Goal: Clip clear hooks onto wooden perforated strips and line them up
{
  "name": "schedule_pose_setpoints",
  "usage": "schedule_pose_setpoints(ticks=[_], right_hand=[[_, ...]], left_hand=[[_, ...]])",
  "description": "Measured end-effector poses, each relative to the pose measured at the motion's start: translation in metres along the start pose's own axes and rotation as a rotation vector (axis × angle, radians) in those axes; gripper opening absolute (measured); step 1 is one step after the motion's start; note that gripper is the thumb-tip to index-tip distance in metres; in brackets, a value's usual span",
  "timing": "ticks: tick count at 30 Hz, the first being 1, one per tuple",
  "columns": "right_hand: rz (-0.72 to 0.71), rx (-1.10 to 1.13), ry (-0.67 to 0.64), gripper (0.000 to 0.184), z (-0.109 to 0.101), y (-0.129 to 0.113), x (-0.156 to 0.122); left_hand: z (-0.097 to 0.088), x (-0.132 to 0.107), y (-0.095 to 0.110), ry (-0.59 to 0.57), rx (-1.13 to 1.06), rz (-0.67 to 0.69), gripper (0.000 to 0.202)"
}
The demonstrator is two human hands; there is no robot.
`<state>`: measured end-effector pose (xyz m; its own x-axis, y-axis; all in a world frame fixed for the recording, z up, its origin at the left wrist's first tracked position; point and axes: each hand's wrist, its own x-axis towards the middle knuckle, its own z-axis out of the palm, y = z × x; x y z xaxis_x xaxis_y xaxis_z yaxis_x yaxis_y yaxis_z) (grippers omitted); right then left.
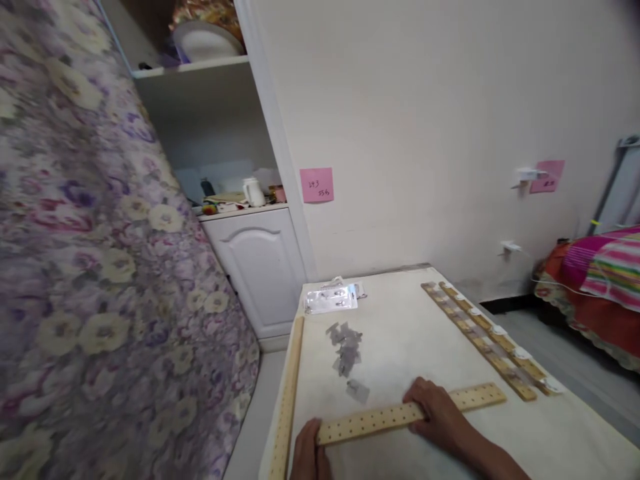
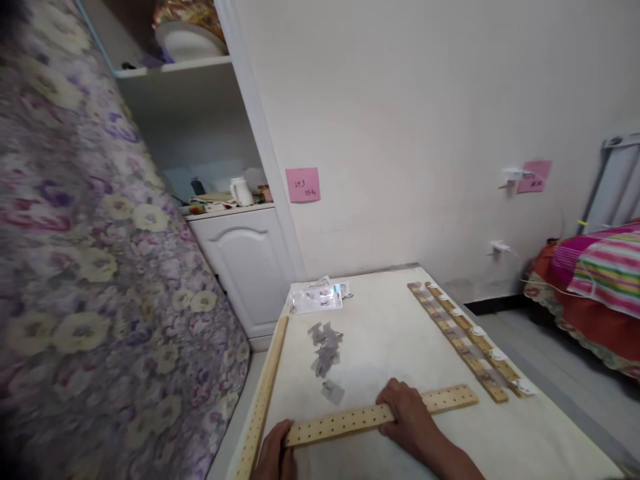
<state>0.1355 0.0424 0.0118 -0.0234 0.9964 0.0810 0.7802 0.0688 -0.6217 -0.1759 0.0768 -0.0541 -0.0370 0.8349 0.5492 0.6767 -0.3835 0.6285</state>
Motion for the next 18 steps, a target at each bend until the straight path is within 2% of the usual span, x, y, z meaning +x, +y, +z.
schedule_pose_setpoints(ticks=[5,13,16,18], right_hand=[[-0.026,0.021,0.012,0.024,0.003,0.001,0.000],[-0.015,0.012,-0.006,0.021,0.004,0.001,0.001],[-0.011,0.006,-0.012,0.022,0.004,-0.001,0.001],[-0.011,0.003,-0.014,0.022,0.004,-0.001,0.000]], left_hand=[[0.004,-0.005,-0.002,0.039,-0.046,-0.023,0.033],[0.004,-0.007,0.016,0.113,-0.140,-0.089,0.032],[-0.001,-0.006,0.017,0.104,-0.145,-0.085,0.032],[-0.005,-0.005,0.015,0.055,-0.125,-0.068,0.032]])
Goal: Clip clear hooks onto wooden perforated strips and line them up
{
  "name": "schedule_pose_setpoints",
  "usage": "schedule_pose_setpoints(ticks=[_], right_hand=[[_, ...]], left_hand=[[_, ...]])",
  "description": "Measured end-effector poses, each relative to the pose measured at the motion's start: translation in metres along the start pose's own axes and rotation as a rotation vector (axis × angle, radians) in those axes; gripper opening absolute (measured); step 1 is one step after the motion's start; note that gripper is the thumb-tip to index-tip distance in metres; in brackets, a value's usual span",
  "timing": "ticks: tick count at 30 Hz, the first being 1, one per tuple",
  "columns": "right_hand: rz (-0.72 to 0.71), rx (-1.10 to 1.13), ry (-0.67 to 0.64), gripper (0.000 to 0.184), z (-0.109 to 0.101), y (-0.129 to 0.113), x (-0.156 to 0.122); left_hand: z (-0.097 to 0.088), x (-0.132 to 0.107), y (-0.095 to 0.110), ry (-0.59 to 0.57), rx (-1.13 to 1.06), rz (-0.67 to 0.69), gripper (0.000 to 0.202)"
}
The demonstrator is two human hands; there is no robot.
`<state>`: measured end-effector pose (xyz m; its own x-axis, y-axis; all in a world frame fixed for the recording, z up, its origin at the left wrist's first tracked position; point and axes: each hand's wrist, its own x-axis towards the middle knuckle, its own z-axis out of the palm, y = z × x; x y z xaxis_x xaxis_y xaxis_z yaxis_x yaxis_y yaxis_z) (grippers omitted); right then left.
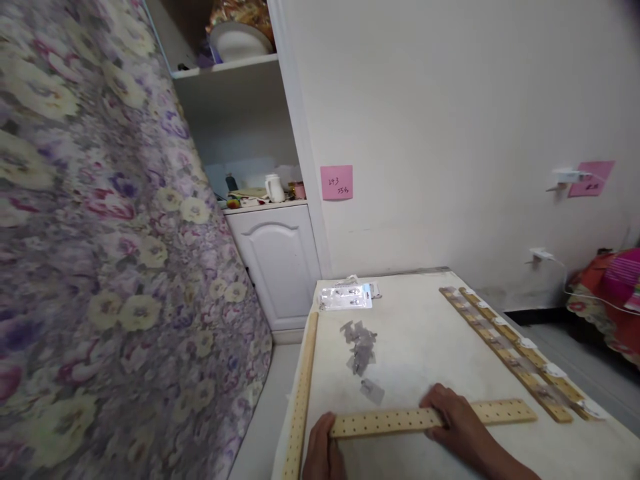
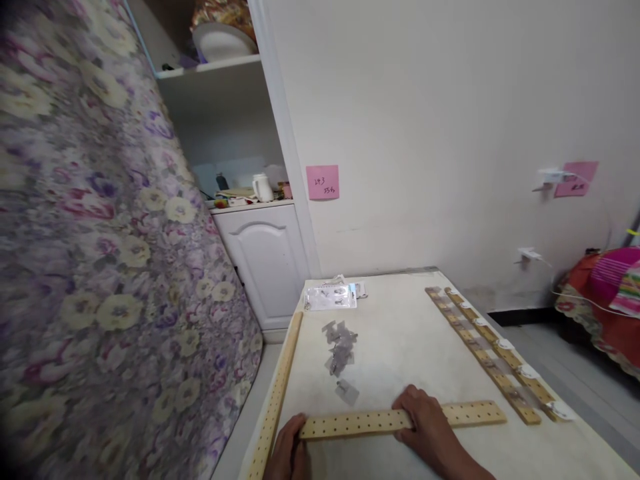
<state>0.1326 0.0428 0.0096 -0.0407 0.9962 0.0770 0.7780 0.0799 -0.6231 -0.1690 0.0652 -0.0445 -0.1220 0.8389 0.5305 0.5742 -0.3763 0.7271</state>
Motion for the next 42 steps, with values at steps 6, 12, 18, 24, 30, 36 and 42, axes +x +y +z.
schedule_pose_setpoints(ticks=[6,12,18,24,30,36,42], right_hand=[[-0.007,0.014,-0.019,0.023,0.001,0.006,0.002],[0.035,0.106,0.034,0.008,0.016,-0.013,0.032],[0.110,0.012,0.032,0.017,0.046,-0.053,0.059],[0.119,-0.085,0.065,0.023,0.064,-0.066,0.065],[0.086,-0.006,0.127,0.022,0.069,-0.068,0.063],[0.096,0.132,0.077,0.013,0.067,-0.070,0.062],[0.016,0.333,0.051,0.014,0.065,-0.063,0.067]], left_hand=[[0.000,-0.003,0.004,-0.005,0.022,0.000,0.034],[0.008,-0.007,0.009,0.092,-0.009,0.001,0.033],[0.006,-0.009,-0.005,0.077,0.013,-0.016,0.034],[0.007,-0.012,-0.021,0.011,0.017,-0.111,0.037],[0.000,-0.008,-0.014,-0.016,-0.015,-0.126,0.037],[-0.012,-0.003,0.014,-0.051,-0.020,-0.124,0.032],[-0.009,-0.003,0.018,-0.007,-0.025,-0.131,0.032]])
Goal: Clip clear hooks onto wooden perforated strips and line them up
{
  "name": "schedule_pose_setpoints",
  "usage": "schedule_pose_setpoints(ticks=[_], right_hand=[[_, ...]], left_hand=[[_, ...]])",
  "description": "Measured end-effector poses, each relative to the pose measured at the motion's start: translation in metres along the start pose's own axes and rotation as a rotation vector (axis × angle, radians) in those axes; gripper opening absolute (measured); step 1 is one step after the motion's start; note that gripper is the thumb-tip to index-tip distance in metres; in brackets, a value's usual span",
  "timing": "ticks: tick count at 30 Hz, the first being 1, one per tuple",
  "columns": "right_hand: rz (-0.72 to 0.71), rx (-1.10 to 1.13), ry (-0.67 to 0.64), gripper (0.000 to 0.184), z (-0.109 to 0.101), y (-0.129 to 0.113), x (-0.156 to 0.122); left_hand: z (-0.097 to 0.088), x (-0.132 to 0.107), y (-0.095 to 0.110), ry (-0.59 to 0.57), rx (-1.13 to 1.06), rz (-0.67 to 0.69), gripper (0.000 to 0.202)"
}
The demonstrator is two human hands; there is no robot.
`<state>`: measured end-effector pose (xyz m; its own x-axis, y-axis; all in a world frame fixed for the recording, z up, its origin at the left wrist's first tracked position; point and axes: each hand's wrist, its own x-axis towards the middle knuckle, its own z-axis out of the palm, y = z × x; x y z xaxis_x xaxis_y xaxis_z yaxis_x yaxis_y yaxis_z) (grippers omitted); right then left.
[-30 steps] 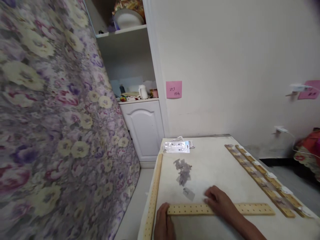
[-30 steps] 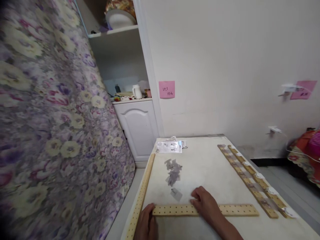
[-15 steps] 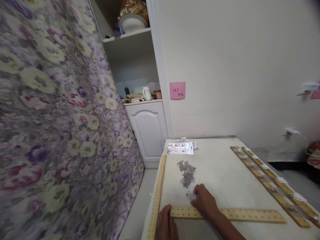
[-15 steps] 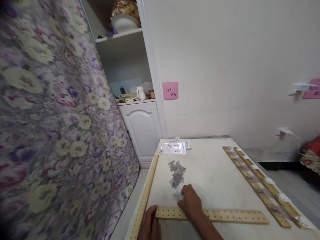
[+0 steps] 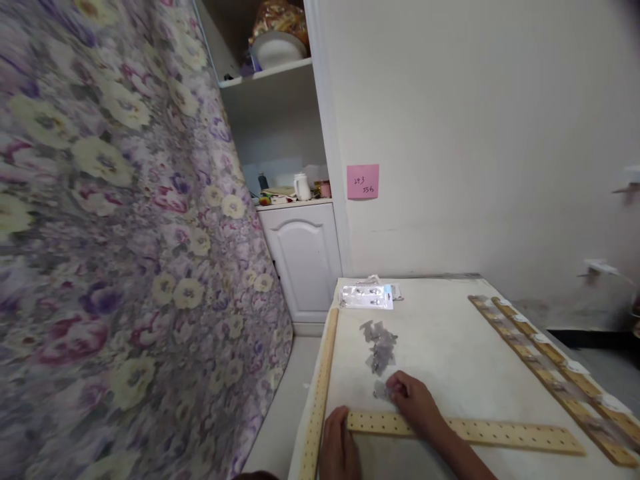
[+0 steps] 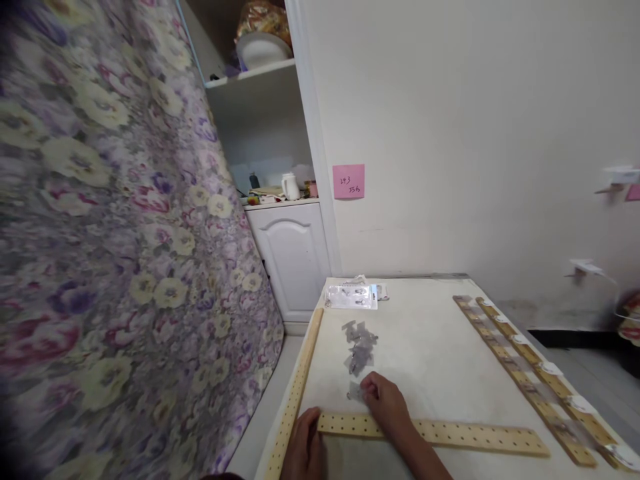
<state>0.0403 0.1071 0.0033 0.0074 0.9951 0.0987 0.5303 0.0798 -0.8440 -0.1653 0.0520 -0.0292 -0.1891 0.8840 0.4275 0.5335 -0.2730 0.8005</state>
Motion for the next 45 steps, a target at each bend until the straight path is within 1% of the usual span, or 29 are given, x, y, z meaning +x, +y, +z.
schedule_pose_setpoints(ticks=[3,5,7,9,13,17,19,21,25,29,35,40,45], right_hand=[[-0.032,0.173,-0.031,0.019,-0.001,0.002,0.002],[-0.010,0.296,-0.067,0.024,-0.002,0.000,0.002],[0.004,0.368,-0.111,0.026,-0.002,-0.006,0.001],[-0.014,0.374,-0.168,0.025,-0.002,-0.013,-0.001],[-0.113,0.355,-0.302,0.022,0.004,-0.028,-0.001],[-0.170,0.333,-0.365,0.012,0.021,-0.036,0.007],[-0.176,0.329,-0.389,0.008,0.031,-0.039,0.012],[-0.175,0.323,-0.408,0.008,0.041,-0.041,0.017],[-0.175,0.305,-0.419,0.009,0.051,-0.040,0.020],[-0.165,0.288,-0.378,0.009,0.055,-0.035,0.018],[-0.168,0.212,-0.331,0.010,0.062,-0.027,0.017],[-0.160,0.171,-0.331,0.012,0.062,-0.025,0.017],[-0.166,0.209,-0.349,0.017,0.058,-0.028,0.015]], left_hand=[[-0.003,0.001,0.000,-0.017,-0.004,0.000,0.032],[-0.006,0.001,0.003,-0.020,-0.004,-0.009,0.031],[-0.008,0.001,0.006,-0.029,0.001,-0.027,0.031],[-0.010,0.000,0.007,-0.017,0.001,-0.049,0.031],[-0.007,-0.004,0.005,0.009,-0.006,-0.060,0.031],[0.002,-0.012,0.000,0.131,0.011,-0.057,0.031],[0.005,-0.015,-0.001,0.157,0.021,-0.052,0.031],[0.007,-0.018,-0.003,0.155,0.030,-0.040,0.030],[0.009,-0.021,-0.008,0.127,0.050,-0.035,0.029],[0.009,-0.022,-0.011,0.093,0.049,-0.065,0.027],[0.006,-0.017,-0.003,0.063,0.040,-0.071,0.024],[0.003,-0.012,0.003,0.028,0.033,-0.108,0.029],[0.002,-0.009,0.003,-0.006,0.031,-0.136,0.030]])
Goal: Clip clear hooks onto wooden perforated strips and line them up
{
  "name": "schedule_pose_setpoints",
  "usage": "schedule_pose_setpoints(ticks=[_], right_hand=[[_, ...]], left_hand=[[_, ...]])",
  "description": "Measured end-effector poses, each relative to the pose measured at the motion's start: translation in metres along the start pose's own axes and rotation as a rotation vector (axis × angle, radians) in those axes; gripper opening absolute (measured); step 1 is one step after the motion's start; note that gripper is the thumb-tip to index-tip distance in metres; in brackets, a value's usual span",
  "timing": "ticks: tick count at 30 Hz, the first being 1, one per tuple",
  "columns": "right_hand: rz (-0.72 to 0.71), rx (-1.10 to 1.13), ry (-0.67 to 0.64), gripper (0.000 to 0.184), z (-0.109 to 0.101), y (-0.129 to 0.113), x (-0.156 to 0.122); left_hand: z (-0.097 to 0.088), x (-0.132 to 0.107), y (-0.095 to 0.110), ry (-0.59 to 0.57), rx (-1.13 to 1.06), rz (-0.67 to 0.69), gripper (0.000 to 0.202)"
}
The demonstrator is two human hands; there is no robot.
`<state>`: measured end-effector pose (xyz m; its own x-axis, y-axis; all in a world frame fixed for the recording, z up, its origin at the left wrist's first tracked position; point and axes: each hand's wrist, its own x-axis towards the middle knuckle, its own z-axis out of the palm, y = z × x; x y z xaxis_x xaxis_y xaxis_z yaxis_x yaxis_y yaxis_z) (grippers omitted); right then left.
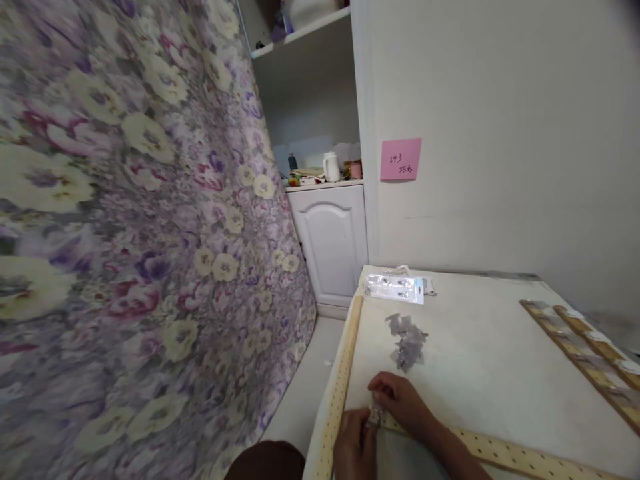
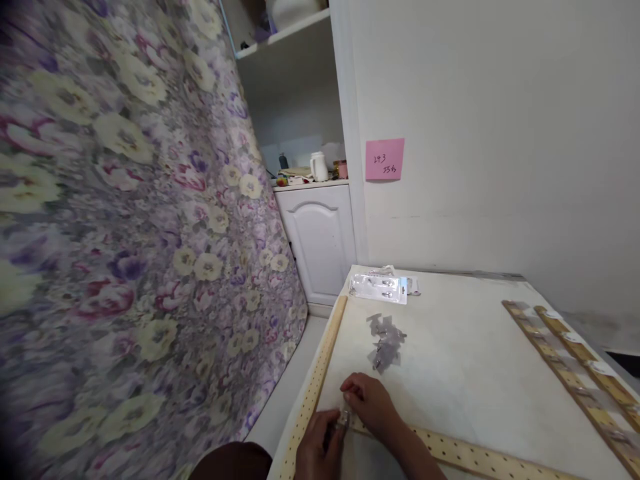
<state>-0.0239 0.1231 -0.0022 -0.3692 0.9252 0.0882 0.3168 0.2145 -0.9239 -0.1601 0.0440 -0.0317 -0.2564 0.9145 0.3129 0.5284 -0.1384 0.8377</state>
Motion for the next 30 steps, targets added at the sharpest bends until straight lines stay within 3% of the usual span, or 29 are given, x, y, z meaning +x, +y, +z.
schedule_pose_setpoints(ticks=[14,30], right_hand=[[-0.034,-0.043,-0.065,0.036,-0.010,-0.003,-0.007],[-0.026,-0.073,-0.052,0.036,-0.008,-0.002,-0.008]], left_hand=[[-0.001,-0.001,0.012,0.030,-0.021,-0.022,0.042],[-0.001,0.000,0.019,0.039,-0.029,-0.037,0.039]])
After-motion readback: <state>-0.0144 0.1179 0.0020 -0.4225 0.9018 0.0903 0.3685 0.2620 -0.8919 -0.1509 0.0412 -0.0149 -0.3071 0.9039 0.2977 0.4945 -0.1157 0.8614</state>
